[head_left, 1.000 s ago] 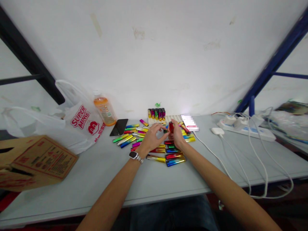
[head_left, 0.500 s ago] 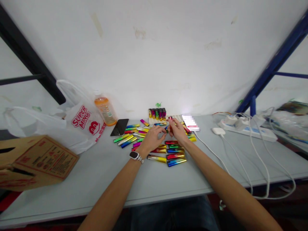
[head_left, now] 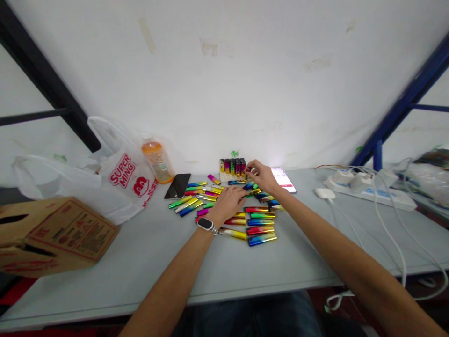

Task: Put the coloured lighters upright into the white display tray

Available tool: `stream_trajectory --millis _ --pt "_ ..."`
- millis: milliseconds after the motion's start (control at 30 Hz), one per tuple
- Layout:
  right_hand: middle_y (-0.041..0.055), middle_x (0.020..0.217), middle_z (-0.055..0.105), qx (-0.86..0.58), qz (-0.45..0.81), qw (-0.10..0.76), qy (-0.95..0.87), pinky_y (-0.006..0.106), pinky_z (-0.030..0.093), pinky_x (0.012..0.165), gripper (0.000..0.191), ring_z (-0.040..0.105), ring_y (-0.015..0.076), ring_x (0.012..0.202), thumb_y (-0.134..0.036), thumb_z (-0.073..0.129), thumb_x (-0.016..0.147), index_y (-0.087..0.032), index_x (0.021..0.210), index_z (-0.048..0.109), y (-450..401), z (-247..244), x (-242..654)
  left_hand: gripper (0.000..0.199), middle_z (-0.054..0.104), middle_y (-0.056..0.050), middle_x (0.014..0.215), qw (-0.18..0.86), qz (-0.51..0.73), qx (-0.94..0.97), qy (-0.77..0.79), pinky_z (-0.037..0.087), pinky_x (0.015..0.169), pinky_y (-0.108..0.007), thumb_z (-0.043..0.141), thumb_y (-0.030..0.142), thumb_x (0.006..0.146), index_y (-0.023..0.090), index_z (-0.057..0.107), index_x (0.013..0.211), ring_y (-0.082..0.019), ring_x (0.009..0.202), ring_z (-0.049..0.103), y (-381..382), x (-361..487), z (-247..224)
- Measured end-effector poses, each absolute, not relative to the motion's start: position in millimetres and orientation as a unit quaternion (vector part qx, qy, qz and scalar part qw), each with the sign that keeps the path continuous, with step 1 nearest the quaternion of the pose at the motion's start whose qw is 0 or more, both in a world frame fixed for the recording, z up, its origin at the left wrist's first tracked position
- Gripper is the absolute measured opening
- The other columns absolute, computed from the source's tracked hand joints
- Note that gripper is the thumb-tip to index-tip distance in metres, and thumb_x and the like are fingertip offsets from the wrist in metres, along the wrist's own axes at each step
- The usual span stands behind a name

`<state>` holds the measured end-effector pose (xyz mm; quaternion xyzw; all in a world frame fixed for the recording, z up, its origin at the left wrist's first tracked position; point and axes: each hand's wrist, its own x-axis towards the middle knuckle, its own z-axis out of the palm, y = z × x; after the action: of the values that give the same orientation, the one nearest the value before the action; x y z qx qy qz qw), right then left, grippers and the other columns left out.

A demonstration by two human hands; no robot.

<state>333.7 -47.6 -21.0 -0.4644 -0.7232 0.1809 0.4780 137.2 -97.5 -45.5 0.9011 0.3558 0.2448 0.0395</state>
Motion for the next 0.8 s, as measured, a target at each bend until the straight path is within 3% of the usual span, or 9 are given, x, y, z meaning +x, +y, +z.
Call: stream_trajectory --millis 200,500,700,800 --pt "0.0003 0.076 0.070 -0.459 0.171 0.472 -0.733 0.029 0.047 0.065 0.018 0.062 0.0159 0.063 -0.028 0.064 0.081 -0.021 0.097 0.068 -28 -20 325 0.021 0.073 -0.009 0.109 0.020 0.241 0.901 0.359 0.051 0.096 -0.043 0.064 0.026 0.092 0.021 0.074 0.110 -0.027 0.107 0.064 -93 134 -47" --pt "0.0054 0.087 0.073 -0.482 0.196 0.462 -0.718 0.033 0.053 0.072 0.023 0.067 0.0185 0.071 -0.030 0.063 0.087 -0.017 0.105 0.072 -21 -24 322 0.019 0.072 -0.012 0.102 0.019 0.241 0.895 0.375 0.052 0.095 -0.046 0.070 0.016 0.083 0.018 0.074 0.101 -0.031 0.104 0.065 -94 140 -45" --pt "0.0131 0.109 0.060 -0.527 -0.019 0.373 -0.764 0.036 0.049 0.083 0.033 0.061 0.0197 0.080 -0.033 0.057 0.095 -0.018 0.118 0.075 -28 -24 323 0.017 0.071 -0.009 0.095 0.034 0.274 0.885 0.375 0.054 0.093 -0.042 0.067 0.012 0.083 0.019 0.073 0.098 -0.026 0.097 0.065 -95 136 -41" --pt "0.0141 0.107 0.056 -0.549 -0.099 0.305 -0.772 0.038 0.046 0.084 0.042 0.059 0.0249 0.092 -0.038 0.047 0.101 -0.023 0.134 0.068 -36 -26 326 0.014 0.069 -0.006 0.091 0.076 0.319 0.868 0.372 0.055 0.085 -0.038 0.067 0.017 0.086 0.018 0.073 0.099 -0.022 0.086 0.065 -93 131 -39"
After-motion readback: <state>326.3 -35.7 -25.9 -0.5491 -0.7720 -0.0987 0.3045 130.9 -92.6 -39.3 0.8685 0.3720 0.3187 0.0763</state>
